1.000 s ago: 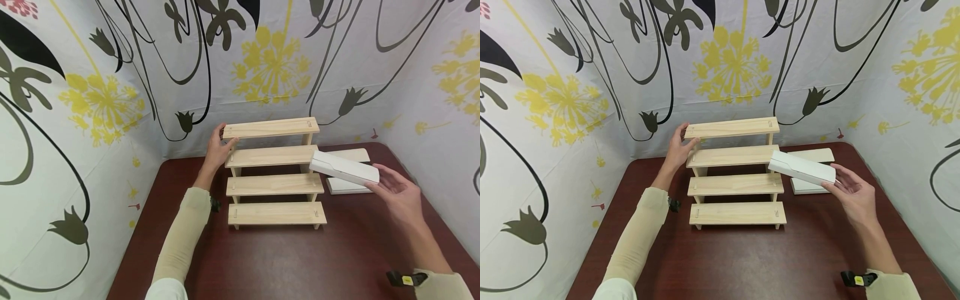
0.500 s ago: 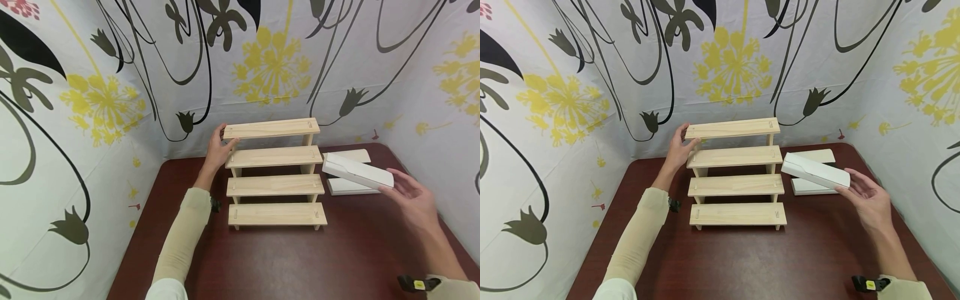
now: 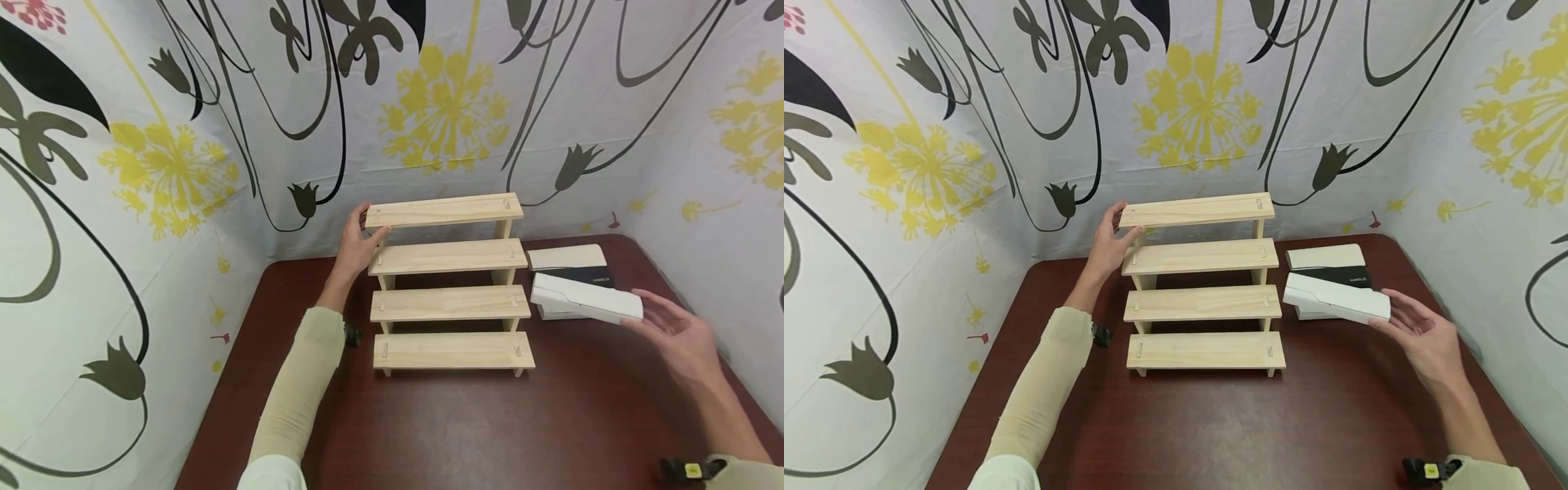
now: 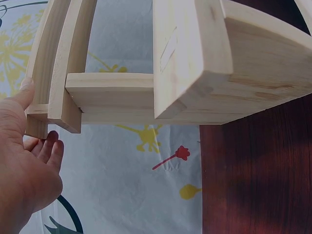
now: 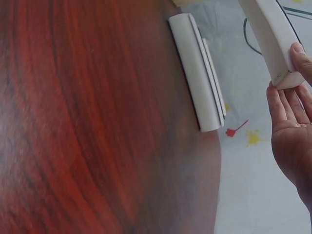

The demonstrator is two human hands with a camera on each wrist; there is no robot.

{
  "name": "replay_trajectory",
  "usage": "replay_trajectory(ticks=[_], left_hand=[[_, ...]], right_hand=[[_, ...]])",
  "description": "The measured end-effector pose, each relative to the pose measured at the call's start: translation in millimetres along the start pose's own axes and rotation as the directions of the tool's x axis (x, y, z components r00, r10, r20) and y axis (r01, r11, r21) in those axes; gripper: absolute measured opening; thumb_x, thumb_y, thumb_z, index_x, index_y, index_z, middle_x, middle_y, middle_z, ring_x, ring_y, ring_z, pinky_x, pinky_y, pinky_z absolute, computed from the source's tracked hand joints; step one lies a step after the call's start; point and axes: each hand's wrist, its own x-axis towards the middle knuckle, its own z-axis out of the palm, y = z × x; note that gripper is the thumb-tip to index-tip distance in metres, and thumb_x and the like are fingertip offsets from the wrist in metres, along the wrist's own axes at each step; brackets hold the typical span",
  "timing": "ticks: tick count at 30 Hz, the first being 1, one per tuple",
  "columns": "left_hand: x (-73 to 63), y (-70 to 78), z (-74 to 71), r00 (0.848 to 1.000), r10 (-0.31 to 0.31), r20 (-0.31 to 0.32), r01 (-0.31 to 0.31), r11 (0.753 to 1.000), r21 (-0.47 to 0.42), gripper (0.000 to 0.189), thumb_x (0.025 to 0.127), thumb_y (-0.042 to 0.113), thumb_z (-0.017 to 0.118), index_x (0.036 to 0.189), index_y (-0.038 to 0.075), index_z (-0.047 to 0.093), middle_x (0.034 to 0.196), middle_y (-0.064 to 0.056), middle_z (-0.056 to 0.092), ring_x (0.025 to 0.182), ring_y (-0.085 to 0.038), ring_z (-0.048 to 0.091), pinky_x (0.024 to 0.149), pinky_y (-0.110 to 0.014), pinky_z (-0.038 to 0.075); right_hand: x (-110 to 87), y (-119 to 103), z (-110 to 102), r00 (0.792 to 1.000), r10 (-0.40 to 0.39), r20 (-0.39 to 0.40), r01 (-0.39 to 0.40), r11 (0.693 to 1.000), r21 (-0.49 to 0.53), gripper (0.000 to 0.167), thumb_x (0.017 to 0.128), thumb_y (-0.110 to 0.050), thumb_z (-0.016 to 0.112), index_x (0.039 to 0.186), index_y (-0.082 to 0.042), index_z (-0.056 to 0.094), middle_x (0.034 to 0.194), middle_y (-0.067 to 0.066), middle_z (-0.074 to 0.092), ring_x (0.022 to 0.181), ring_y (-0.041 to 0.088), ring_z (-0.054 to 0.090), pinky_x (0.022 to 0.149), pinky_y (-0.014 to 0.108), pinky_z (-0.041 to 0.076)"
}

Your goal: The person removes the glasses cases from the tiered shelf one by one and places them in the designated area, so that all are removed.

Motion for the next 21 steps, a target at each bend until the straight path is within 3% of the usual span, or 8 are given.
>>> replay_trajectory(ticks=[3, 7, 10, 17, 21], left_hand=[[-0.6, 0.0, -0.1, 1.000, 0.002, 0.002, -0.002, 1.000, -0.005, 0.080, 0.101, 0.032, 0.077, 0.165, 0.008, 0.034, 0.162, -0.014, 0.044, 0.148, -0.028, 0.043, 0.122, -0.047, 0.036], [-1.3, 0.2, -0.1, 1.000, 0.006, 0.002, -0.006, 1.000, -0.005, 0.080, 0.102, 0.031, 0.076, 0.165, 0.008, 0.034, 0.161, -0.015, 0.044, 0.148, -0.029, 0.043, 0.121, -0.050, 0.036], [-1.2, 0.6, 0.1, 1.000, 0.004, 0.002, -0.004, 1.000, 0.000, 0.080, 0.102, 0.031, 0.076, 0.165, 0.008, 0.034, 0.162, -0.016, 0.043, 0.148, -0.029, 0.043, 0.122, -0.050, 0.035], [-0.9, 1.1, 0.2, 1.000, 0.003, 0.003, -0.003, 1.000, -0.004, 0.080, 0.102, 0.031, 0.076, 0.165, 0.008, 0.033, 0.162, -0.015, 0.043, 0.149, -0.029, 0.042, 0.122, -0.047, 0.036], [-1.1, 0.5, 0.0, 1.000, 0.010, 0.005, -0.010, 1.000, -0.016, 0.080, 0.102, 0.029, 0.076, 0.165, 0.006, 0.033, 0.162, -0.017, 0.043, 0.148, -0.031, 0.042, 0.122, -0.051, 0.035]], right_hand=[[-0.7, 3.2, -3.6, 1.000, 0.019, 0.003, -0.019, 0.989, -0.150, 0.063, 0.091, 0.002, 0.082, 0.149, -0.008, 0.062, 0.133, -0.021, 0.064, 0.108, -0.017, 0.063, 0.083, 0.005, 0.050], [-0.4, 9.0, -6.1, 1.000, 0.024, 0.003, -0.022, 0.955, -0.297, 0.065, 0.093, -0.005, 0.083, 0.153, -0.009, 0.058, 0.138, -0.021, 0.061, 0.109, -0.021, 0.059, 0.084, 0.004, 0.049], [0.3, 12.7, -8.0, 0.999, 0.044, 0.014, -0.037, 0.953, -0.299, 0.065, 0.093, -0.007, 0.084, 0.153, -0.012, 0.059, 0.140, -0.020, 0.061, 0.109, -0.021, 0.059, 0.084, 0.004, 0.049], [-0.2, 19.6, -12.0, 0.994, 0.099, 0.056, -0.074, 0.937, -0.342, 0.067, 0.093, -0.014, 0.085, 0.155, -0.012, 0.057, 0.122, -0.036, 0.059, 0.105, -0.024, 0.058, 0.079, 0.003, 0.049], [0.2, 25.1, -13.3, 0.992, 0.105, 0.067, -0.072, 0.924, -0.376, 0.068, 0.093, -0.017, 0.086, 0.155, -0.011, 0.057, 0.126, -0.034, 0.058, 0.105, -0.025, 0.056, 0.079, 0.003, 0.049]])
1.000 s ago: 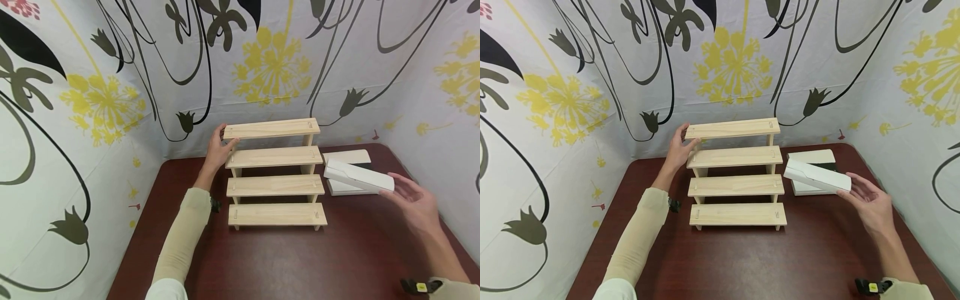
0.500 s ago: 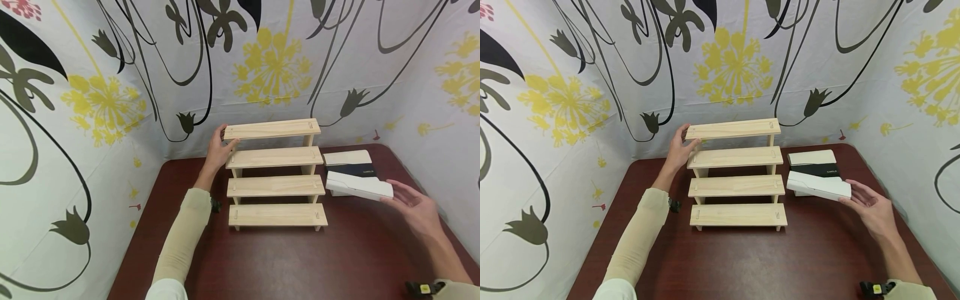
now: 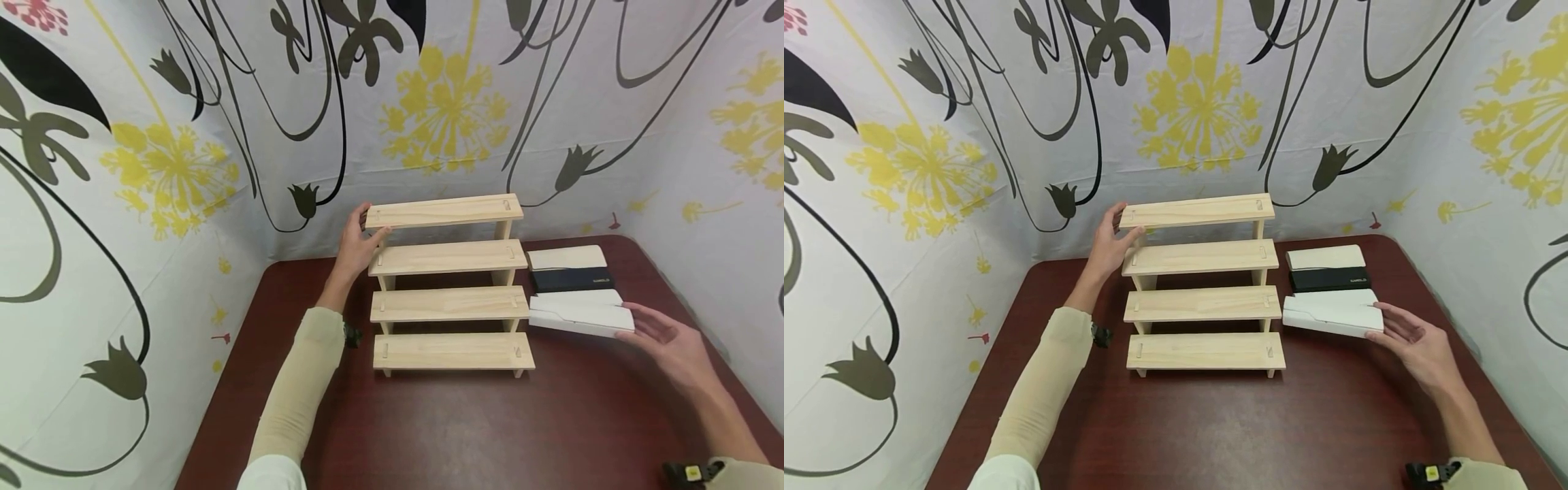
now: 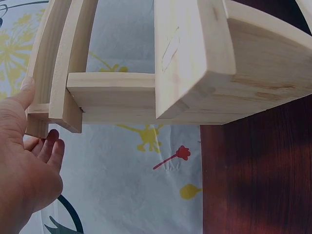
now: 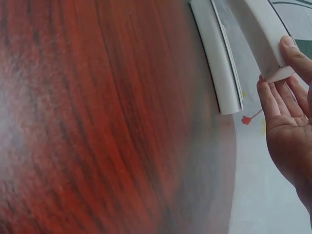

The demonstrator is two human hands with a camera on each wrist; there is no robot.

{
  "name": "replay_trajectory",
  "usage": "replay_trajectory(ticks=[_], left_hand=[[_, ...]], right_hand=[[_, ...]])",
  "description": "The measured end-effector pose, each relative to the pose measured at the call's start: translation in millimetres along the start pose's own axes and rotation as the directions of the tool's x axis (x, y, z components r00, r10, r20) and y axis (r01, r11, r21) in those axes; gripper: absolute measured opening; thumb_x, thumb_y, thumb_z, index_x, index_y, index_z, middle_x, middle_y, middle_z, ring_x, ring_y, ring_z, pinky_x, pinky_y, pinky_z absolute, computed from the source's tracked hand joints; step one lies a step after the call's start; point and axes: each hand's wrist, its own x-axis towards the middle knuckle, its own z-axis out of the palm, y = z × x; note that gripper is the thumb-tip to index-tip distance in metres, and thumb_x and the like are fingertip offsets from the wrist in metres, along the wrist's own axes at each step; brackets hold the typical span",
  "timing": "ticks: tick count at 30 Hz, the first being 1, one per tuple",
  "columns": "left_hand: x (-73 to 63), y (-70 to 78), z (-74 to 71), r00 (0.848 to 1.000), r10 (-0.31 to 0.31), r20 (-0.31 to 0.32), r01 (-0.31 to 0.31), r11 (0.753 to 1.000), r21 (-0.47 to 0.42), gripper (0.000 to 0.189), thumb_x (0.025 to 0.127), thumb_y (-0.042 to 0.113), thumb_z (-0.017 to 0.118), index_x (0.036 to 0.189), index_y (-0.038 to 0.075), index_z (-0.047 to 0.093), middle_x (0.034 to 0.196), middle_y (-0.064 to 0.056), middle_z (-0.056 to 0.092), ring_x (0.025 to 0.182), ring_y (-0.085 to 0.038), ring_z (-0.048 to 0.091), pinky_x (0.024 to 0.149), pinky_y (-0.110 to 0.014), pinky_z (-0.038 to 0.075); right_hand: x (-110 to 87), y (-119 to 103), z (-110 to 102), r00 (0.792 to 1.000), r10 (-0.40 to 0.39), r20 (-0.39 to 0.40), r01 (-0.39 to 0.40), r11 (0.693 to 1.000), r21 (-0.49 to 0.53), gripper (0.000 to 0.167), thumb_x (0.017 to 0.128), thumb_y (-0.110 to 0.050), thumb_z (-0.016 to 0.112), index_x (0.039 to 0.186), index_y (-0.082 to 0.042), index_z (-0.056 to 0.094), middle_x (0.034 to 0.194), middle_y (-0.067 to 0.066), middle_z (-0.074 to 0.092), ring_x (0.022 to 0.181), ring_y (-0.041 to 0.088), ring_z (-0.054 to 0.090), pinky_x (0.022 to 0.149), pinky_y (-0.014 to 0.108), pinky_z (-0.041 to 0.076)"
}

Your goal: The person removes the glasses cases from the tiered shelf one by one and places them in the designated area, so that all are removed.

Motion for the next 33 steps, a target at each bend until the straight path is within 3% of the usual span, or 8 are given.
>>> replay_trajectory(ticks=[3, 7, 10, 12, 24, 33], left_hand=[[-0.6, -0.3, -0.4, 1.000, 0.000, 0.003, 0.000, 1.000, -0.012, 0.080, 0.102, 0.028, 0.076, 0.165, 0.006, 0.032, 0.161, -0.018, 0.043, 0.148, -0.032, 0.042, 0.122, -0.054, 0.035], [-0.7, -0.9, -0.8, 1.000, -0.008, 0.006, 0.008, 1.000, -0.018, 0.081, 0.101, 0.028, 0.077, 0.165, 0.006, 0.032, 0.162, -0.017, 0.042, 0.148, -0.031, 0.042, 0.122, -0.055, 0.034], [0.0, -0.9, -0.5, 1.000, -0.005, 0.007, 0.006, 1.000, -0.012, 0.081, 0.102, 0.028, 0.076, 0.165, 0.006, 0.032, 0.162, -0.017, 0.042, 0.148, -0.031, 0.042, 0.122, -0.053, 0.034], [0.1, -0.3, -0.2, 1.000, 0.001, 0.006, -0.001, 1.000, -0.010, 0.081, 0.102, 0.028, 0.076, 0.165, 0.005, 0.032, 0.162, -0.017, 0.042, 0.148, -0.031, 0.042, 0.122, -0.054, 0.035], [0.8, -0.2, 0.5, 1.000, 0.009, 0.000, -0.009, 1.000, -0.019, 0.079, 0.102, 0.026, 0.076, 0.164, 0.003, 0.032, 0.161, -0.020, 0.042, 0.148, -0.035, 0.041, 0.122, -0.056, 0.033], [-0.6, 0.5, 0.1, 1.000, -0.002, 0.002, 0.002, 1.000, -0.007, 0.080, 0.102, 0.028, 0.076, 0.165, 0.004, 0.032, 0.163, -0.018, 0.041, 0.149, -0.033, 0.041, 0.123, -0.053, 0.034]], right_hand=[[0.5, 3.0, 0.8, 1.000, 0.010, 0.002, -0.009, 0.999, -0.053, 0.071, 0.093, -0.024, 0.086, 0.156, -0.012, 0.056, 0.135, -0.027, 0.058, 0.104, -0.027, 0.054, 0.079, 0.003, 0.048], [1.4, 5.7, 1.0, 0.999, 0.030, 0.013, -0.029, 0.992, -0.120, 0.073, 0.094, -0.033, 0.085, 0.157, -0.013, 0.054, 0.156, 0.000, 0.055, 0.106, -0.026, 0.052, 0.078, 0.002, 0.046], [2.2, 7.6, 0.6, 0.999, 0.047, 0.024, -0.043, 0.987, -0.153, 0.075, 0.095, -0.037, 0.084, 0.159, -0.015, 0.052, 0.161, 0.018, 0.046, 0.114, -0.022, 0.052, 0.077, 0.002, 0.044], [2.4, 8.3, 0.1, 0.998, 0.060, 0.030, -0.054, 0.984, -0.169, 0.076, 0.095, -0.039, 0.083, 0.160, -0.017, 0.051, 0.162, 0.022, 0.044, 0.117, -0.019, 0.052, 0.076, 0.002, 0.043], [-0.4, 10.9, -2.9, 0.994, 0.071, 0.080, -0.052, 0.974, -0.220, 0.080, 0.095, -0.047, 0.080, 0.161, -0.015, 0.049, 0.161, 0.024, 0.044, 0.111, -0.026, 0.048, 0.076, 0.002, 0.042], [0.6, 16.1, -0.9, 0.995, 0.041, 0.094, -0.022, 0.981, -0.193, 0.083, 0.096, -0.040, 0.081, 0.160, -0.002, 0.044, 0.160, 0.027, 0.043, 0.108, -0.025, 0.050, 0.078, 0.002, 0.047]])
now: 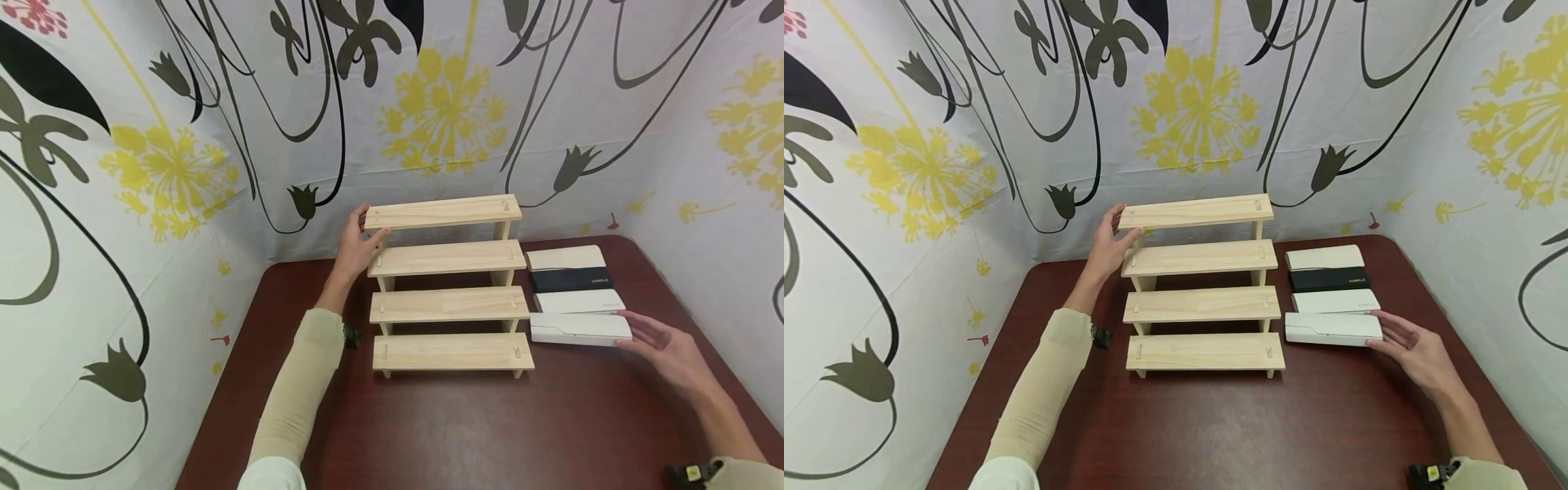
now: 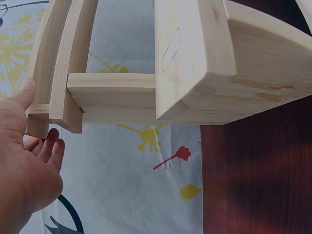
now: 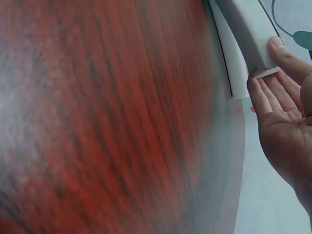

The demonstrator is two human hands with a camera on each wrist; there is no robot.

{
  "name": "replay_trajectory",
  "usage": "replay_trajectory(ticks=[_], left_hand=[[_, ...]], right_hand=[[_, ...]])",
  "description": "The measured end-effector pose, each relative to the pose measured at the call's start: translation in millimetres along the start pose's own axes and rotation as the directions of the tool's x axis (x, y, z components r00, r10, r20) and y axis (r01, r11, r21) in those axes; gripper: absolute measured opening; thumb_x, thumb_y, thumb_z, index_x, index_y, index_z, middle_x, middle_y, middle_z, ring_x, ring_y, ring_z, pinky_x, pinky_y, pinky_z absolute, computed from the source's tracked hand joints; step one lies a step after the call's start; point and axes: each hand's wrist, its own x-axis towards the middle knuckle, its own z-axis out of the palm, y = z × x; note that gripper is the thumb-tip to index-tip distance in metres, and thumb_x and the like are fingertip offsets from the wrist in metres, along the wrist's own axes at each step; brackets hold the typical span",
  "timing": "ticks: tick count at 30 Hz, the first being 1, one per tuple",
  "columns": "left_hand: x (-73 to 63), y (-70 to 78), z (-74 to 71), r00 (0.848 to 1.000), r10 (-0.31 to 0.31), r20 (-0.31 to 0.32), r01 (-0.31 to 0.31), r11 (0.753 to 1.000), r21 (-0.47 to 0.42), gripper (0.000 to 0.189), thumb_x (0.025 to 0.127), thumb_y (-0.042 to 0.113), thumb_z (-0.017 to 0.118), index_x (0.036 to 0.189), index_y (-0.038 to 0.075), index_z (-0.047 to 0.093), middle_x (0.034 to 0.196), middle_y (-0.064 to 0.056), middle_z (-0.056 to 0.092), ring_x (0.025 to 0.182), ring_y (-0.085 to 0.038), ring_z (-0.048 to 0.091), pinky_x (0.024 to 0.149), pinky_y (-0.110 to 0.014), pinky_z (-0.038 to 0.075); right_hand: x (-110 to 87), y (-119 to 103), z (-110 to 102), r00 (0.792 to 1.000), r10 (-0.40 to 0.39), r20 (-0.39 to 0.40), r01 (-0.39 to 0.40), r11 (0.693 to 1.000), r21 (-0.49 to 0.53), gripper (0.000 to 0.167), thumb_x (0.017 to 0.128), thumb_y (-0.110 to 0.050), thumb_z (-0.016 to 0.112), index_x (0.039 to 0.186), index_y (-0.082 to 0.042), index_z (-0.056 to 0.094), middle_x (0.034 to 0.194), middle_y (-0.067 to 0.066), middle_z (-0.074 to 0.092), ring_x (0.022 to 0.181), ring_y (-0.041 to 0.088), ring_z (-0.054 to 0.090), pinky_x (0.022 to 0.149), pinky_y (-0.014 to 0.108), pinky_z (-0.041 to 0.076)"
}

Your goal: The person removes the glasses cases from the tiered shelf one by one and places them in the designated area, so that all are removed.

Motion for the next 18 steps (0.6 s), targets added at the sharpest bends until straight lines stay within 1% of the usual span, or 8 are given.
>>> replay_trajectory(ticks=[3, 6, 12, 14, 18], left_hand=[[-0.4, 0.1, 0.2, 1.000, 0.002, -0.003, -0.002, 1.000, 0.001, 0.080, 0.102, 0.029, 0.076, 0.165, 0.005, 0.033, 0.163, -0.018, 0.041, 0.149, -0.033, 0.041, 0.123, -0.053, 0.033], [-0.6, 0.2, 0.2, 1.000, 0.001, -0.004, -0.001, 1.000, 0.011, 0.080, 0.102, 0.029, 0.076, 0.165, 0.006, 0.033, 0.163, -0.017, 0.041, 0.150, -0.032, 0.040, 0.123, -0.050, 0.033], [0.2, 0.1, -0.2, 1.000, 0.001, 0.002, -0.001, 1.000, 0.005, 0.081, 0.102, 0.029, 0.076, 0.165, 0.005, 0.032, 0.164, -0.017, 0.041, 0.150, -0.031, 0.040, 0.124, -0.049, 0.032], [0.5, -0.3, -0.2, 1.000, -0.003, 0.002, 0.003, 1.000, 0.005, 0.081, 0.102, 0.029, 0.076, 0.165, 0.005, 0.032, 0.163, -0.017, 0.041, 0.150, -0.031, 0.040, 0.124, -0.050, 0.032], [0.8, -1.0, -0.1, 1.000, -0.002, 0.006, 0.002, 1.000, 0.005, 0.081, 0.102, 0.030, 0.076, 0.165, 0.005, 0.032, 0.164, -0.016, 0.041, 0.150, -0.030, 0.040, 0.124, -0.050, 0.032]], right_hand=[[0.5, 0.4, -0.5, 1.000, 0.001, 0.003, -0.001, 1.000, -0.028, 0.083, 0.097, -0.041, 0.081, 0.160, -0.001, 0.045, 0.159, 0.029, 0.044, 0.110, -0.022, 0.052, 0.077, 0.002, 0.047], [1.3, 3.0, -0.3, 1.000, -0.002, 0.007, 0.002, 0.999, -0.046, 0.083, 0.097, -0.042, 0.081, 0.160, -0.002, 0.046, 0.157, 0.030, 0.045, 0.110, -0.021, 0.052, 0.076, 0.002, 0.047], [3.7, 11.3, -0.5, 1.000, -0.026, 0.000, 0.026, 1.000, -0.016, 0.081, 0.096, -0.036, 0.083, 0.157, 0.003, 0.047, 0.155, 0.022, 0.050, 0.101, -0.029, 0.047, 0.077, 0.003, 0.048], [4.3, 13.2, -0.7, 1.000, -0.025, 0.002, 0.025, 1.000, -0.015, 0.081, 0.096, -0.035, 0.083, 0.157, 0.005, 0.047, 0.153, 0.025, 0.050, 0.099, -0.030, 0.047, 0.076, 0.003, 0.049], [5.5, 14.8, -0.7, 1.000, -0.010, 0.018, 0.010, 0.999, -0.046, 0.082, 0.096, -0.036, 0.082, 0.156, 0.008, 0.045, 0.150, 0.038, 0.046, 0.096, -0.030, 0.045, 0.073, 0.004, 0.049]])
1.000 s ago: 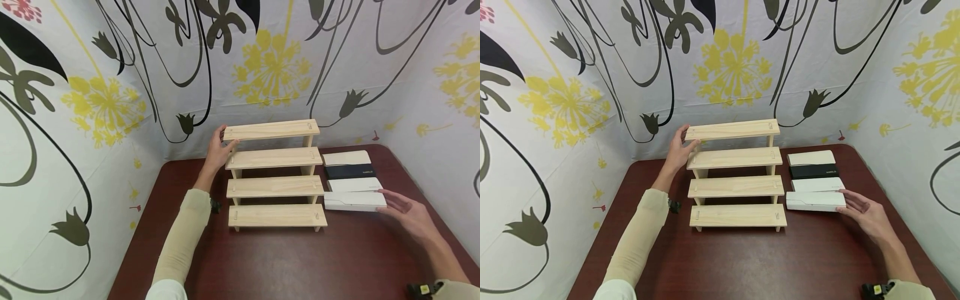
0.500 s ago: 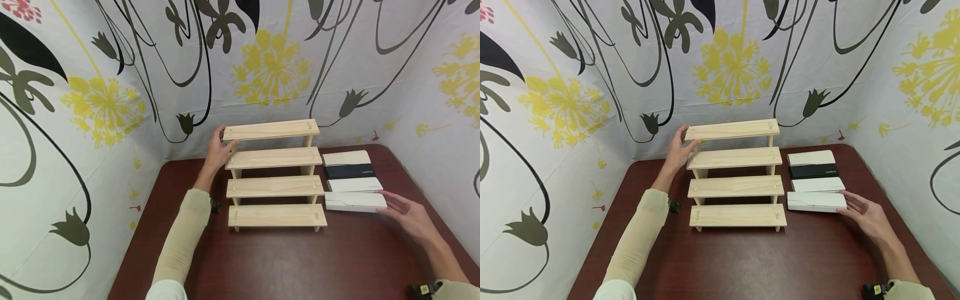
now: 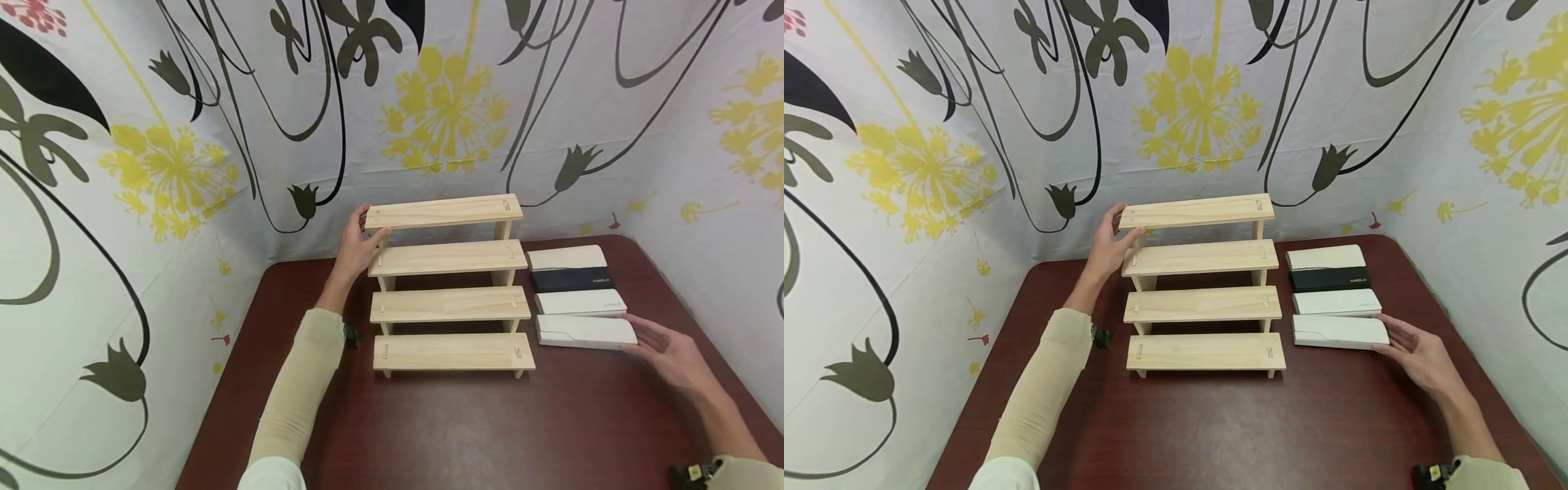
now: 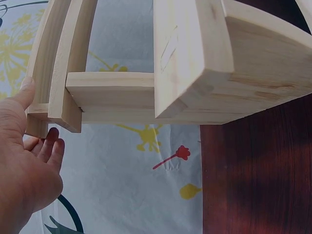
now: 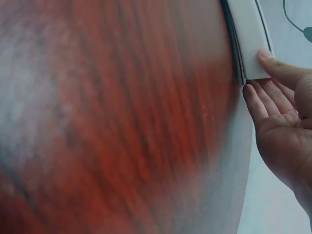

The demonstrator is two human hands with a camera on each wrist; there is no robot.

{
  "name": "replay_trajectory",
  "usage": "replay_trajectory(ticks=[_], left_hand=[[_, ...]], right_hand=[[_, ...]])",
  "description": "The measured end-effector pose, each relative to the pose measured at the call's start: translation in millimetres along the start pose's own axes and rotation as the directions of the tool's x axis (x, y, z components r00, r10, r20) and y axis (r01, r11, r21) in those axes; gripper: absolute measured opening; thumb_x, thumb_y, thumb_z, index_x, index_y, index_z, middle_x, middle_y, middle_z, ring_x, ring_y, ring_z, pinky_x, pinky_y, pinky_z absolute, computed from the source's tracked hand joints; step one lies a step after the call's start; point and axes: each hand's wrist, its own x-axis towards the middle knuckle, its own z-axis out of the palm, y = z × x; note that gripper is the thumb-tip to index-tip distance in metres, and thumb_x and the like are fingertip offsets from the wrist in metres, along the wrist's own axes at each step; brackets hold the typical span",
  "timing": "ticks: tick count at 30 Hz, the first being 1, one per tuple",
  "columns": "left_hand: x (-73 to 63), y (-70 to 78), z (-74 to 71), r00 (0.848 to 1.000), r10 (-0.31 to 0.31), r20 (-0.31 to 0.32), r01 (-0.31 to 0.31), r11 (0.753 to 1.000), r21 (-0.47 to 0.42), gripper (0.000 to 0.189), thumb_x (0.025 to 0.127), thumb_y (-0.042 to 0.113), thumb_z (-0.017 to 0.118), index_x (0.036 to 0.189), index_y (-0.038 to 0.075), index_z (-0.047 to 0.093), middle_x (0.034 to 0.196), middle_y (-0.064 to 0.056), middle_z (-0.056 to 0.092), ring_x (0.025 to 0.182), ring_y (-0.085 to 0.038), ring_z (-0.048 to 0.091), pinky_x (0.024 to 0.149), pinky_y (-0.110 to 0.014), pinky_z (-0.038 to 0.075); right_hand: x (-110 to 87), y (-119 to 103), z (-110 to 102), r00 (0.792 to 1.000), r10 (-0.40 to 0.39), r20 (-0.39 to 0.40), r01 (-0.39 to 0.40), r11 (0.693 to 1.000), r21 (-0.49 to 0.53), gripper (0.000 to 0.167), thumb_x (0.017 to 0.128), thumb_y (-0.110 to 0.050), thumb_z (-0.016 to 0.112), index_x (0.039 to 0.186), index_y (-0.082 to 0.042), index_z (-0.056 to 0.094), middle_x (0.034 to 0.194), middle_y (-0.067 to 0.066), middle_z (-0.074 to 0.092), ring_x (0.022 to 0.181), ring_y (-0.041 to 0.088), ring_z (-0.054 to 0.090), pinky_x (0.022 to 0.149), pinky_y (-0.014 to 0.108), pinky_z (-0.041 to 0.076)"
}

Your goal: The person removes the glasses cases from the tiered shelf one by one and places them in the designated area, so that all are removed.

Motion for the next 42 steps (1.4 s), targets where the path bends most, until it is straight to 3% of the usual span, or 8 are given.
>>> replay_trajectory(ticks=[8, 21, 23, 25, 28, 29, 38, 42], left_hand=[[-1.0, 0.0, 0.0, 1.000, 0.007, 0.002, -0.007, 1.000, -0.006, 0.080, 0.103, 0.030, 0.075, 0.165, 0.006, 0.032, 0.164, -0.016, 0.039, 0.150, -0.031, 0.039, 0.124, -0.050, 0.032], [0.2, -1.6, -0.6, 1.000, 0.007, -0.003, -0.007, 1.000, 0.005, 0.080, 0.102, 0.031, 0.076, 0.165, 0.007, 0.033, 0.162, -0.015, 0.042, 0.148, -0.030, 0.042, 0.123, -0.050, 0.033], [0.2, -1.5, -0.7, 1.000, 0.010, -0.002, -0.010, 1.000, 0.004, 0.080, 0.102, 0.030, 0.076, 0.165, 0.007, 0.033, 0.162, -0.015, 0.043, 0.148, -0.030, 0.042, 0.123, -0.050, 0.033], [0.2, -1.7, -0.9, 1.000, 0.010, -0.001, -0.010, 1.000, 0.004, 0.080, 0.102, 0.031, 0.076, 0.165, 0.007, 0.033, 0.162, -0.015, 0.043, 0.148, -0.030, 0.042, 0.123, -0.051, 0.033], [-0.2, -1.8, -1.2, 1.000, 0.013, 0.001, -0.013, 1.000, 0.003, 0.080, 0.102, 0.031, 0.076, 0.165, 0.007, 0.033, 0.163, -0.014, 0.042, 0.148, -0.030, 0.042, 0.124, -0.052, 0.033], [-0.3, -1.7, -1.1, 1.000, 0.011, 0.002, -0.011, 1.000, 0.002, 0.080, 0.102, 0.031, 0.076, 0.165, 0.007, 0.033, 0.163, -0.014, 0.042, 0.148, -0.030, 0.042, 0.123, -0.052, 0.033], [-0.8, -0.9, -1.0, 1.000, 0.000, 0.000, 0.000, 1.000, 0.005, 0.080, 0.102, 0.032, 0.075, 0.165, 0.008, 0.033, 0.162, -0.015, 0.043, 0.147, -0.030, 0.042, 0.123, -0.052, 0.034], [-0.7, -0.7, -1.0, 1.000, 0.003, 0.000, -0.003, 1.000, 0.006, 0.079, 0.102, 0.031, 0.075, 0.165, 0.007, 0.033, 0.162, -0.015, 0.042, 0.148, -0.030, 0.042, 0.123, -0.051, 0.033]], right_hand=[[4.0, 0.9, -3.2, 1.000, 0.003, 0.004, -0.003, 0.997, -0.080, 0.083, 0.097, -0.036, 0.082, 0.157, 0.007, 0.045, 0.149, 0.042, 0.046, 0.095, -0.025, 0.047, 0.069, 0.003, 0.047], [6.2, 0.7, -6.7, 1.000, 0.012, 0.006, -0.012, 0.995, -0.100, 0.081, 0.099, -0.037, 0.079, 0.158, 0.006, 0.043, 0.149, 0.044, 0.045, 0.095, -0.023, 0.050, 0.068, 0.002, 0.044], [6.0, 0.5, -6.3, 1.000, 0.017, 0.005, -0.016, 0.994, -0.112, 0.082, 0.099, -0.038, 0.078, 0.158, 0.006, 0.042, 0.149, 0.044, 0.045, 0.101, -0.011, 0.063, 0.068, 0.003, 0.044], [5.9, 0.2, -5.7, 1.000, 0.024, 0.007, -0.023, 0.993, -0.119, 0.082, 0.100, -0.040, 0.077, 0.159, 0.006, 0.041, 0.150, 0.044, 0.044, 0.113, 0.017, 0.073, 0.067, 0.003, 0.044], [5.7, -0.2, -4.8, 0.999, 0.034, 0.012, -0.032, 0.992, -0.124, 0.083, 0.101, -0.041, 0.075, 0.159, 0.006, 0.040, 0.150, 0.044, 0.043, 0.126, 0.057, 0.059, 0.066, 0.004, 0.043], [5.6, -0.3, -4.6, 0.999, 0.036, 0.015, -0.034, 0.992, -0.122, 0.083, 0.102, -0.041, 0.074, 0.160, 0.006, 0.039, 0.150, 0.045, 0.042, 0.127, 0.063, 0.052, 0.065, 0.004, 0.043], [7.2, 3.2, -5.3, 0.999, 0.030, 0.016, -0.028, 0.991, -0.131, 0.082, 0.104, -0.040, 0.071, 0.163, 0.004, 0.033, 0.154, 0.042, 0.039, 0.130, 0.065, 0.047, 0.065, 0.002, 0.041], [7.8, 5.8, -5.5, 0.999, 0.035, 0.012, -0.033, 0.990, -0.139, 0.084, 0.104, -0.042, 0.071, 0.164, 0.002, 0.032, 0.155, 0.039, 0.040, 0.134, 0.057, 0.050, 0.068, 0.001, 0.042]])
